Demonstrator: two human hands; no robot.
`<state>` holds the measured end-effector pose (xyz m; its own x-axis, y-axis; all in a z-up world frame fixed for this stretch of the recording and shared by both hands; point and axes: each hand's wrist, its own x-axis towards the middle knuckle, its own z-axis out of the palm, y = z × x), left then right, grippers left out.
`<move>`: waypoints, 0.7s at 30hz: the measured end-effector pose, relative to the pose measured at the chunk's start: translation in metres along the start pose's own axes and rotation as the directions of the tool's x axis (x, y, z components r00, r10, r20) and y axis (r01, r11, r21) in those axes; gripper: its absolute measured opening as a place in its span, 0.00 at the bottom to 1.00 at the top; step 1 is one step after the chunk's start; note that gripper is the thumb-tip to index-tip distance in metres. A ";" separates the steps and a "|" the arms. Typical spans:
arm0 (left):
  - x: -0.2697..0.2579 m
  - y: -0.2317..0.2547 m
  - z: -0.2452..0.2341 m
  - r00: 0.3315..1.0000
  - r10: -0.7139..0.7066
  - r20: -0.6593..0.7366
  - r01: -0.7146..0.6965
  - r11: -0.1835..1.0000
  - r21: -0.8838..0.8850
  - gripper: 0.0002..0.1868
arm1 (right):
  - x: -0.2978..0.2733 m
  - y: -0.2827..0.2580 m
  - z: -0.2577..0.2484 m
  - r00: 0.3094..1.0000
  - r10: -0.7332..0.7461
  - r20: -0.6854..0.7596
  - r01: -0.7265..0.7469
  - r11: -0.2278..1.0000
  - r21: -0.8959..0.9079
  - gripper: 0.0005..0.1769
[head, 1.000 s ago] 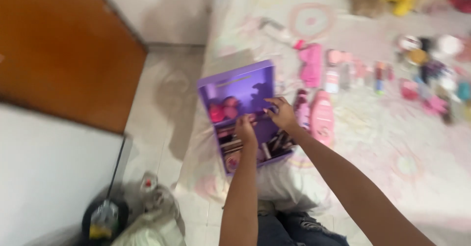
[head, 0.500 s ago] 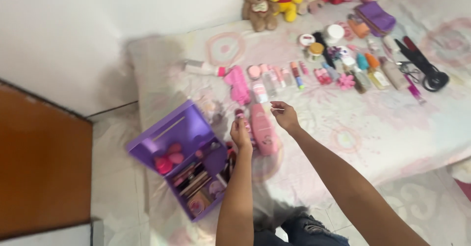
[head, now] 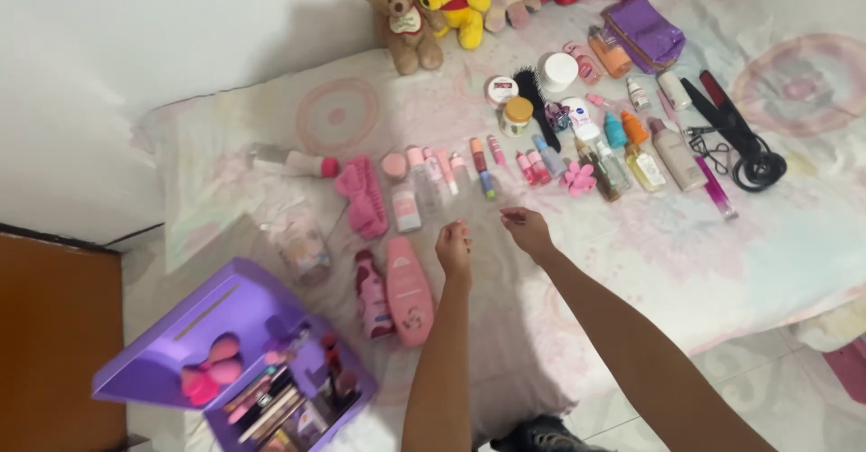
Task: The person repeatedly picks up cosmetic items from a bed and places them into a purple storage box. They handle lipsticks, tubes, and small containers one at a time, arranging them inside the box throughout the clip.
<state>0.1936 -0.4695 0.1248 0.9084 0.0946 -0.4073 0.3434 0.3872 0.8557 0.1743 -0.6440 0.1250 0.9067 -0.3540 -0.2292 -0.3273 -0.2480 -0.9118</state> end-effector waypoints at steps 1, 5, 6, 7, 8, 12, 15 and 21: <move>0.008 -0.007 0.012 1.000 -0.008 -0.008 0.008 1.000 0.002 0.11 | 0.012 0.006 -0.007 1.000 0.009 0.007 -0.009 1.000 -0.002 0.16; 0.055 -0.060 0.035 0.993 -0.110 0.041 0.103 0.984 0.147 0.12 | 0.053 0.041 -0.016 0.997 0.019 0.071 -0.023 0.998 0.051 0.17; 0.072 -0.077 0.037 0.986 -0.154 0.066 0.144 0.980 0.139 0.12 | 0.065 0.050 -0.014 0.995 0.049 0.091 -0.055 0.997 0.062 0.17; 0.085 -0.083 0.042 0.986 -0.154 0.062 0.144 0.979 0.141 0.12 | 0.085 0.063 -0.012 0.994 0.051 0.094 -0.057 0.996 0.064 0.17; 0.098 -0.089 0.047 0.983 -0.172 0.060 0.156 0.967 0.203 0.12 | 0.104 0.076 -0.009 0.993 0.036 0.114 -0.045 0.996 0.075 0.17; 0.163 -0.174 0.028 0.979 -0.090 0.183 0.062 0.987 0.151 0.16 | 0.136 0.118 0.007 0.976 0.025 0.216 -0.062 0.984 0.168 0.19; 0.191 -0.190 0.032 0.989 -0.060 0.136 0.017 0.954 0.300 0.19 | 0.149 0.105 0.021 0.949 0.134 0.287 -0.184 0.971 0.153 0.21; 0.219 -0.205 0.040 0.975 -0.091 0.201 0.013 0.934 0.357 0.18 | 0.185 0.149 0.049 0.952 -0.030 0.305 -0.067 0.951 0.302 0.24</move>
<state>0.3320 -0.5651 -0.1269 0.9028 -0.1272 -0.4108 0.4180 0.0351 0.9078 0.3069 -0.7022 -0.0698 0.9540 -0.0547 -0.2949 -0.2917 0.0601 -0.9546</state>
